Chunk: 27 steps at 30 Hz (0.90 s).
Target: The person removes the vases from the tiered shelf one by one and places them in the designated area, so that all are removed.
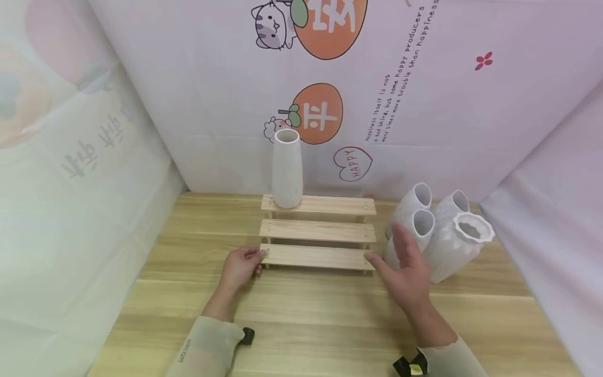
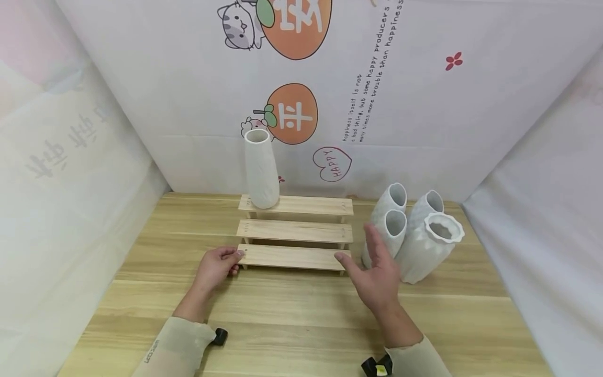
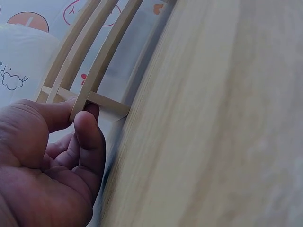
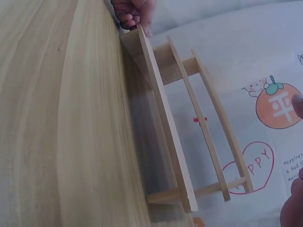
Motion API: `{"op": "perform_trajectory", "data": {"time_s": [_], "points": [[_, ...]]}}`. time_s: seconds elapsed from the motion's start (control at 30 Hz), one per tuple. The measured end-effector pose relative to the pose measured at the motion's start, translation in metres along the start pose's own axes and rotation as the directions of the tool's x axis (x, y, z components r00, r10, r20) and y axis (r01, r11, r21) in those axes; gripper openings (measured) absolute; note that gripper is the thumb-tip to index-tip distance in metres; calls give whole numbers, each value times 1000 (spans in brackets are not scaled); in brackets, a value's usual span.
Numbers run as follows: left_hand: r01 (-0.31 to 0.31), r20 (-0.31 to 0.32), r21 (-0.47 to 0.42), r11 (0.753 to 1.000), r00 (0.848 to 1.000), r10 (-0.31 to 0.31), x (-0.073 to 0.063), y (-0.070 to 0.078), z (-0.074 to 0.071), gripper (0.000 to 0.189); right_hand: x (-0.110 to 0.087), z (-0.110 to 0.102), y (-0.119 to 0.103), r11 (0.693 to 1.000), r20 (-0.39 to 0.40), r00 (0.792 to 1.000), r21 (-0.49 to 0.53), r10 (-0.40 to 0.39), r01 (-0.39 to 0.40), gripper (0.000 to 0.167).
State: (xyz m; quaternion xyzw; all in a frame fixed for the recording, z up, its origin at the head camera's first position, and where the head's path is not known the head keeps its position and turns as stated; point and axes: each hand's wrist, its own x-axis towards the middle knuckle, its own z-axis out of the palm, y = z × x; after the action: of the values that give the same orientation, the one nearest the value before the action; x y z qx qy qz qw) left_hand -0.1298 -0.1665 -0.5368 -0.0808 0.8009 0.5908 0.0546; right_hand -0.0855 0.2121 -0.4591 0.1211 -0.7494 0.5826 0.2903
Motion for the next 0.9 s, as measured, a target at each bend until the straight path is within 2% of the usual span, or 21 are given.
{"op": "perform_trajectory", "data": {"time_s": [0.17, 0.27, 0.4, 0.6, 0.9], "points": [[2, -2, 1, 1000, 1000, -2, 0, 1, 0, 44, 9, 14, -6, 992, 69, 992, -75, 104, -98, 89], [2, -6, 6, 1000, 1000, -2, 0, 2, 0, 43, 17, 25, -6, 988, 99, 986, -90, 132, -123, 91], [3, -8, 11, 1000, 1000, -3, 1, 2, 1, 41, 26, 37, -2, 989, 136, 981, -83, 135, -125, 94], [2, -8, 2, 1000, 1000, -2, 1, 1, 1, 40, 38, 53, -5, 981, 187, 970, -141, 157, -131, 97], [-11, -5, 6, 1000, 1000, 11, 2, -1, 0, 43, 55, 76, -10, 957, 229, 940, -201, 252, -208, 105]]}}
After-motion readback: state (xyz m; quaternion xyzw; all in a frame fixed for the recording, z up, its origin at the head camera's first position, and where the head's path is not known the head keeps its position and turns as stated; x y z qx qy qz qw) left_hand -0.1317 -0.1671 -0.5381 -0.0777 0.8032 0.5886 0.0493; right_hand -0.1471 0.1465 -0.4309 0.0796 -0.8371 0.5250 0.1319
